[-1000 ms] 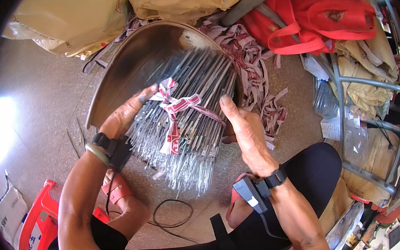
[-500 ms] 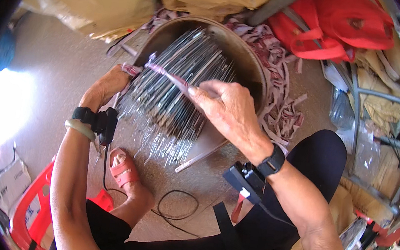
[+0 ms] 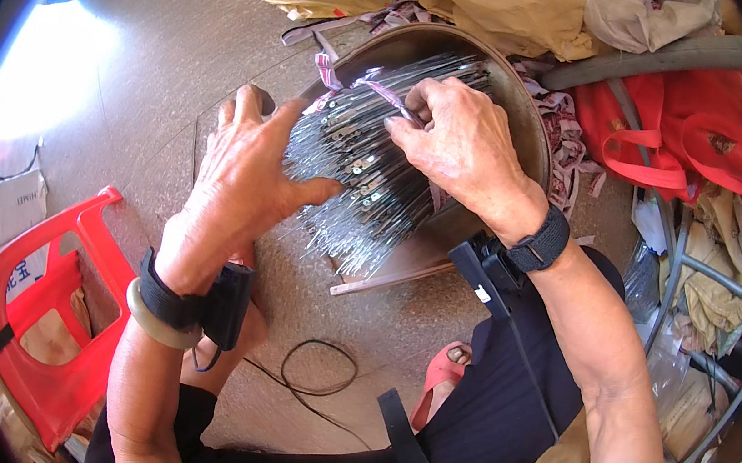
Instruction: The person ties a bundle of thin metal wires together using a patterned strap, lifts the bundle out of a container, and then begins untying or adjusting another strap.
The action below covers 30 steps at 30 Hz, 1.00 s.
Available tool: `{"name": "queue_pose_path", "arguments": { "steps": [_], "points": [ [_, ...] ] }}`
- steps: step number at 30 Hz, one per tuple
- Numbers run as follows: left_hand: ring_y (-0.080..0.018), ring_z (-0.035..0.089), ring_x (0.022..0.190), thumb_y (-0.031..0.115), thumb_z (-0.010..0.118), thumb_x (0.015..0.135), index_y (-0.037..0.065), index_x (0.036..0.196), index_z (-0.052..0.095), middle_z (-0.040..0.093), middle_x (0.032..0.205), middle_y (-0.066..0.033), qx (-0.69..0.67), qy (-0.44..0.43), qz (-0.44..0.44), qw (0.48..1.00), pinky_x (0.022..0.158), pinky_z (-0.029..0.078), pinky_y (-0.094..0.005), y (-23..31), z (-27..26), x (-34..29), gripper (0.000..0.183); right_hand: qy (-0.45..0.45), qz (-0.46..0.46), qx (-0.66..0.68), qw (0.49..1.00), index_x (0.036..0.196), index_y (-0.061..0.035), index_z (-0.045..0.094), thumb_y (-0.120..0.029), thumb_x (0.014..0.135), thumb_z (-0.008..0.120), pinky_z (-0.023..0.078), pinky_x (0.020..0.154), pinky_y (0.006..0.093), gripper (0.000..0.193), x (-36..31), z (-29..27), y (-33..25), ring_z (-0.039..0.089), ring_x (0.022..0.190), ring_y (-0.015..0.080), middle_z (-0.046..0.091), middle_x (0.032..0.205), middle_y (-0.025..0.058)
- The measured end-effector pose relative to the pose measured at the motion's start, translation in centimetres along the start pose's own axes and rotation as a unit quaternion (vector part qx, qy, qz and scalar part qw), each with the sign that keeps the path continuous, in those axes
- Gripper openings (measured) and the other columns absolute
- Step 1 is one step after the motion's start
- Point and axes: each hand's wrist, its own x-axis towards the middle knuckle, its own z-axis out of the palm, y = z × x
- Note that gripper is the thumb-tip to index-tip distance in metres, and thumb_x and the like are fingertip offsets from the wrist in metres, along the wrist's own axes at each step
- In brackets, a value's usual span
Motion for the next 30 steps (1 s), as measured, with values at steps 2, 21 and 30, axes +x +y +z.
{"name": "queue_pose_path", "arguments": {
  "steps": [2,21,30],
  "points": [
    [-0.0370,0.057,0.099,0.036,0.089,0.062,0.004,0.136,0.053,0.056,0.102,-0.0213,-0.019,-0.034,-0.036,0.999,0.086,0.046,-0.0436,0.3,0.0,-0.5,0.088,-0.021,0.021,-0.013,0.999,0.090,0.0028,0.065,-0.027,0.081,0.070,0.053,0.073,0.0436,0.032,0.1,-0.1,-0.3,0.067,0.080,0.0364,0.067,0.088,0.0212],
    [-0.0357,0.065,0.088,0.020,0.087,0.066,-0.003,0.126,0.059,0.064,0.098,-0.0218,-0.252,0.093,-0.036,0.963,0.077,0.052,-0.0399,-0.2,6.5,-2.0,0.069,-0.091,0.115,0.202,0.968,0.091,0.0048,0.070,-0.026,0.072,0.065,0.054,0.073,0.0407,0.036,-0.5,-1.1,0.9,0.070,0.077,0.0349,0.069,0.080,0.0222],
    [-0.0234,0.063,0.087,0.009,0.086,0.065,-0.006,0.124,0.061,0.064,0.095,-0.0141,-0.213,0.047,-0.051,0.975,0.080,0.050,-0.0341,0.8,5.6,-0.6,0.066,-0.122,0.157,0.224,0.954,0.096,0.0049,0.070,-0.026,0.070,0.064,0.053,0.077,0.0378,0.041,0.0,-1.1,0.9,0.070,0.080,0.0326,0.070,0.084,0.0228]
  ]
}}
